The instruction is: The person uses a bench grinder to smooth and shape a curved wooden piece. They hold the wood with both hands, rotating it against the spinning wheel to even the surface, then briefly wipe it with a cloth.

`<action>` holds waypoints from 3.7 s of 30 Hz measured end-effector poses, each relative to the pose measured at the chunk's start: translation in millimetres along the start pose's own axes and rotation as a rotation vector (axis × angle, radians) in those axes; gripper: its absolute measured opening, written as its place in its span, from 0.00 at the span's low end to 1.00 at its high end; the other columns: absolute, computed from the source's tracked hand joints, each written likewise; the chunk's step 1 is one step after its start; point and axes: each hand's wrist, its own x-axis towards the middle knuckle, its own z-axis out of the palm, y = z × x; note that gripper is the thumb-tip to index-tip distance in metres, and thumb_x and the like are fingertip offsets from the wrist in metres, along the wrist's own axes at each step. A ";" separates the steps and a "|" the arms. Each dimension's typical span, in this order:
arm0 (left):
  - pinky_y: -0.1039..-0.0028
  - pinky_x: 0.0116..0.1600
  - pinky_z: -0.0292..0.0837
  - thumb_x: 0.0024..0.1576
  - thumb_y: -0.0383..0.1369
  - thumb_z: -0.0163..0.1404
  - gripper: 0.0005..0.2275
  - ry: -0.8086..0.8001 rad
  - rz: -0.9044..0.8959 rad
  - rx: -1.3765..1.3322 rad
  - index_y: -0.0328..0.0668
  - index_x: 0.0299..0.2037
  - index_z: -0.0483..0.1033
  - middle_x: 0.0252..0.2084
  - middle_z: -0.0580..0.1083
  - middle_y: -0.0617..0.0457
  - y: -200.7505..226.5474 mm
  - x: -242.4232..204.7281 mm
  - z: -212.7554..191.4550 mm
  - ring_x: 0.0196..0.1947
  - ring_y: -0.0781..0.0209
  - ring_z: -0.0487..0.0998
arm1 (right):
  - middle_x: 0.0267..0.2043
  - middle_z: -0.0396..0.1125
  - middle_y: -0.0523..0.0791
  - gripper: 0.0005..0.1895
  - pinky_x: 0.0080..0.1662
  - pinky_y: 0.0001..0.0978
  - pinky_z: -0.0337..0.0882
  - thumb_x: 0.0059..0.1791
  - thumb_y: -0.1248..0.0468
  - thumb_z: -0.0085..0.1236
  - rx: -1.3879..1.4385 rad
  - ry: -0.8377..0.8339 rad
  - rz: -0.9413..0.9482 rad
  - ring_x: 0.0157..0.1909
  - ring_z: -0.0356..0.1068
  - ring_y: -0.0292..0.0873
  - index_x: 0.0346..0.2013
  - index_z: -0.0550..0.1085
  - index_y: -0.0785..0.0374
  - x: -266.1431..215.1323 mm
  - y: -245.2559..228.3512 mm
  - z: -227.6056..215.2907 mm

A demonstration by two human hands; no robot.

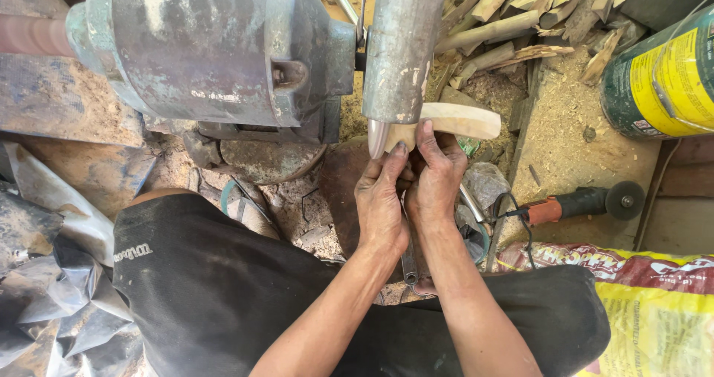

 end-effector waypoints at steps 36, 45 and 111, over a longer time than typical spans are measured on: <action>0.76 0.41 0.66 0.58 0.37 0.59 0.07 -0.079 -0.030 0.140 0.45 0.40 0.81 0.28 0.76 0.61 -20.6 -9.5 1.9 0.30 0.71 0.74 | 0.47 0.75 0.48 0.20 0.52 0.37 0.75 0.47 0.66 0.65 -0.234 -0.679 0.401 0.46 0.75 0.42 0.52 0.76 0.73 95.4 -20.4 -32.0; 0.75 0.42 0.68 0.59 0.40 0.58 0.11 -0.135 -0.033 0.226 0.41 0.39 0.82 0.29 0.76 0.58 -27.2 -23.8 -4.1 0.31 0.70 0.74 | 0.47 0.75 0.50 0.23 0.51 0.37 0.74 0.47 0.64 0.65 -0.287 -0.755 0.451 0.46 0.74 0.43 0.53 0.75 0.76 84.1 -33.7 -36.5; 0.66 0.56 0.67 0.65 0.40 0.49 0.23 -0.490 -0.327 0.366 0.33 0.66 0.65 0.58 0.70 0.45 36.4 -62.7 -44.2 0.56 0.55 0.71 | 0.52 0.72 0.46 0.26 0.55 0.31 0.70 0.50 0.59 0.65 -0.423 -0.462 0.084 0.53 0.71 0.39 0.59 0.73 0.70 -37.4 -84.8 -77.2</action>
